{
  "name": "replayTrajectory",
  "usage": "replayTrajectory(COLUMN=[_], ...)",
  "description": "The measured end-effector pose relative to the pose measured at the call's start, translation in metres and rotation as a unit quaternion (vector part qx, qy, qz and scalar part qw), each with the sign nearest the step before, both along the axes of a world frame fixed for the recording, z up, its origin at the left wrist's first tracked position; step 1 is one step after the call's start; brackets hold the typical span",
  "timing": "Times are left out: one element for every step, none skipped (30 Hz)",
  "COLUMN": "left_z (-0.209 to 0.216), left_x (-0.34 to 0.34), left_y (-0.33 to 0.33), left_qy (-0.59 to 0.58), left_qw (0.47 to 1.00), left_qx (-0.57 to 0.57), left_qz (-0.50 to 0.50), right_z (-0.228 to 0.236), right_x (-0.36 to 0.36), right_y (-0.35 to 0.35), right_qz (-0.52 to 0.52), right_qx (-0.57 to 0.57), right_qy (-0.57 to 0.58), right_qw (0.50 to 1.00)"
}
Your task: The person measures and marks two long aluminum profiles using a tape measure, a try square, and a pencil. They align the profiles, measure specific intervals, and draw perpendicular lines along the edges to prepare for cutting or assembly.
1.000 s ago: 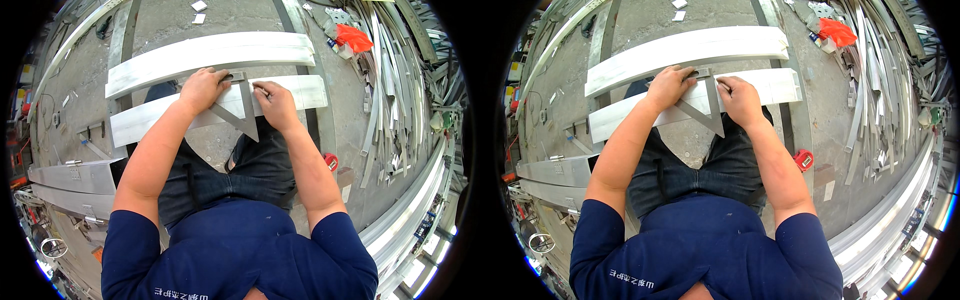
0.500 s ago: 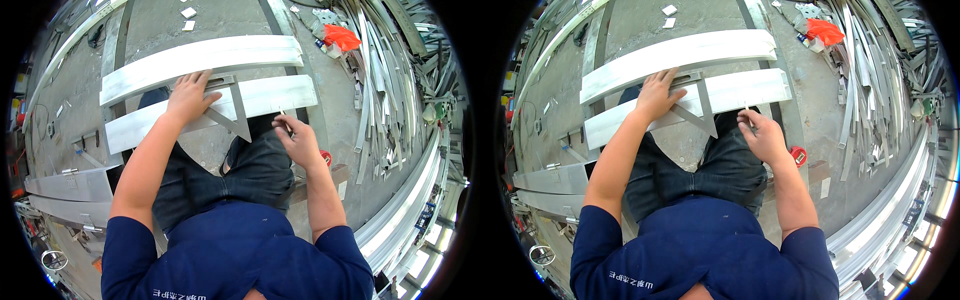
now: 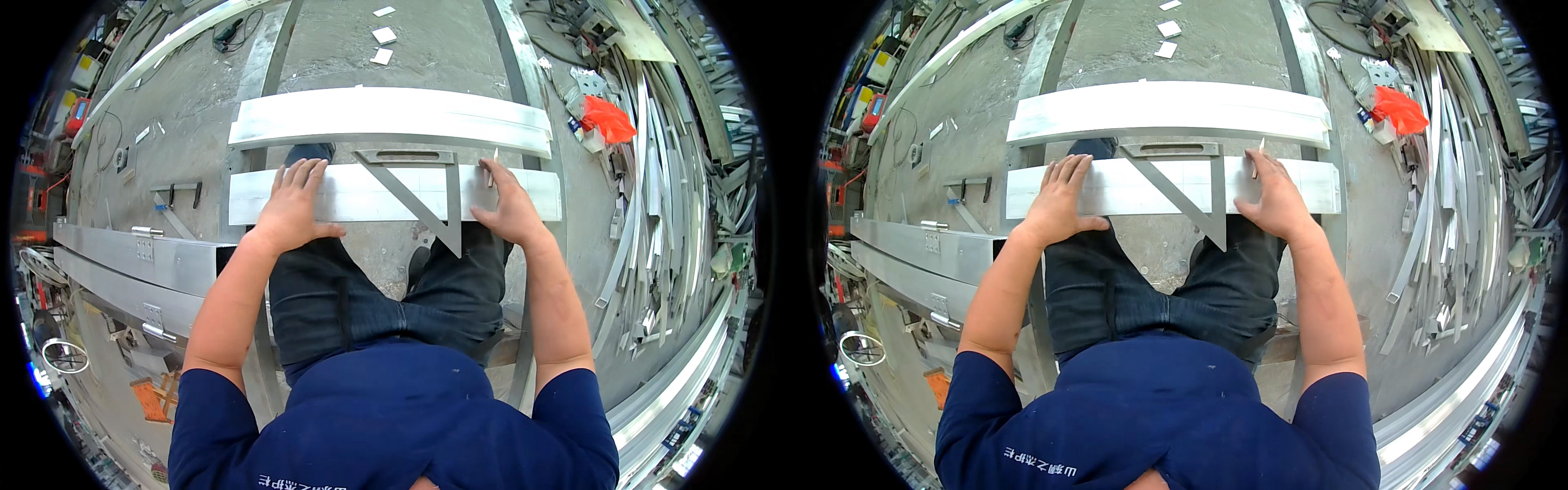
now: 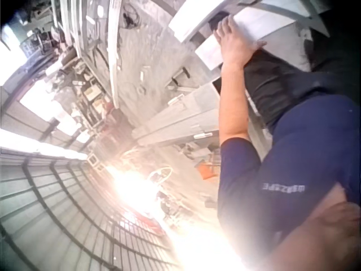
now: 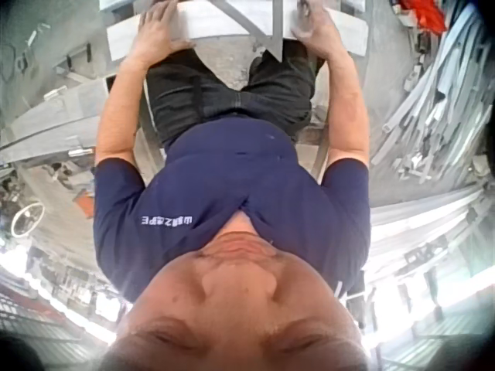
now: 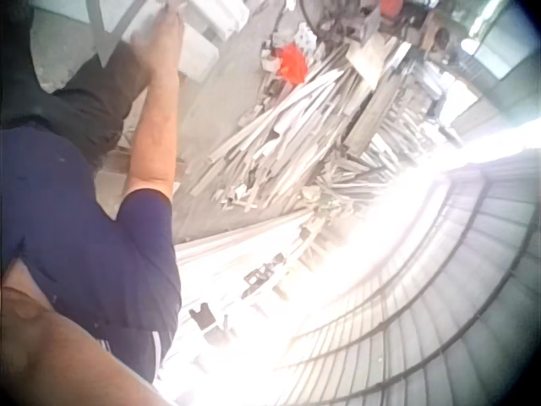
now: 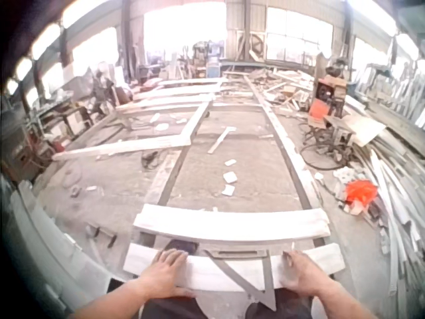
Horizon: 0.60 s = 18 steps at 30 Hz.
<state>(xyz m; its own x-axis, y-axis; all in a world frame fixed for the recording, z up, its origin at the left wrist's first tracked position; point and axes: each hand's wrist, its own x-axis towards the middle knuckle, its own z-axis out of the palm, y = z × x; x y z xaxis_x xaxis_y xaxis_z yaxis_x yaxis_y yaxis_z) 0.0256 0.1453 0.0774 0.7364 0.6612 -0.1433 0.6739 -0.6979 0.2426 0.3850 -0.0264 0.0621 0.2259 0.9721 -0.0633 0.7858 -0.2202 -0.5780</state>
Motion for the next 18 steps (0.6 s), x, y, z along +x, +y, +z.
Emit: replayTrajectory(left_z=[-0.007, -0.012, -0.010, -0.013, -0.018, -0.018, -0.016, -0.013, -0.007, -0.009, -0.013, -0.011, -0.013, -0.018, -0.023, -0.028, -0.033, -0.034], left_x=[0.003, 0.009, 0.019, 0.029, 0.039, 0.048, 0.056, 0.066, 0.072, 0.077, 0.078, 0.078, 0.078, 0.077, 0.073, 0.069, 0.072, 0.072], left_y=[0.000, -0.001, -0.004, -0.006, -0.007, -0.008, -0.012, -0.016, -0.018, -0.019, -0.021, -0.021, -0.022, -0.024, -0.024, -0.023, -0.024, -0.025], left_qy=[-0.029, -0.058, -0.082, -0.091, -0.098, -0.104, -0.081, -0.059, -0.051, -0.042, -0.033, -0.017, -0.014, -0.016, -0.038, -0.059, -0.085, -0.093], left_qw=[1.000, 0.998, 0.996, 0.996, 0.995, 0.994, 0.996, 0.996, 0.995, 0.993, 0.993, 0.992, 0.992, 0.992, 0.994, 0.995, 0.994, 0.994], left_qx=[0.006, 0.011, 0.011, 0.008, 0.005, 0.005, -0.001, -0.008, -0.024, -0.027, -0.019, -0.024, -0.016, -0.011, -0.005, 0.001, 0.002, 0.016], left_qz=[-0.004, -0.010, -0.016, -0.024, -0.031, -0.034, -0.049, -0.065, -0.085, -0.103, -0.116, -0.125, -0.123, -0.124, -0.102, -0.081, -0.070, -0.063], right_z=[-0.005, -0.012, -0.023, -0.031, -0.038, -0.042, -0.043, -0.046, -0.050, -0.054, -0.054, -0.053, -0.051, -0.048, -0.047, -0.048, -0.051, -0.048], right_x=[0.001, 0.002, -0.001, -0.001, -0.003, -0.005, -0.008, -0.010, -0.009, -0.009, -0.010, -0.010, -0.012, -0.011, -0.013, -0.015, -0.013, -0.016], right_y=[0.006, 0.009, 0.011, 0.012, 0.013, 0.017, 0.018, 0.019, 0.017, 0.016, 0.016, 0.014, 0.013, 0.011, 0.013, 0.017, 0.016, 0.017], right_qz=[-0.024, -0.050, -0.069, -0.064, -0.057, -0.047, -0.031, -0.043, -0.053, -0.062, -0.065, -0.070, -0.081, -0.092, -0.088, -0.081, -0.083, -0.083], right_qx=[0.017, 0.032, 0.089, 0.104, 0.118, 0.133, 0.170, 0.170, 0.173, 0.178, 0.179, 0.177, 0.172, 0.164, 0.177, 0.179, 0.177, 0.174], right_qy=[0.047, 0.093, 0.090, 0.059, 0.029, 0.001, -0.034, -0.043, -0.044, -0.045, -0.043, -0.045, -0.039, -0.040, -0.054, -0.053, -0.057, -0.060], right_qw=[0.998, 0.994, 0.990, 0.991, 0.991, 0.990, 0.984, 0.984, 0.982, 0.981, 0.981, 0.981, 0.981, 0.981, 0.979, 0.979, 0.979, 0.979])
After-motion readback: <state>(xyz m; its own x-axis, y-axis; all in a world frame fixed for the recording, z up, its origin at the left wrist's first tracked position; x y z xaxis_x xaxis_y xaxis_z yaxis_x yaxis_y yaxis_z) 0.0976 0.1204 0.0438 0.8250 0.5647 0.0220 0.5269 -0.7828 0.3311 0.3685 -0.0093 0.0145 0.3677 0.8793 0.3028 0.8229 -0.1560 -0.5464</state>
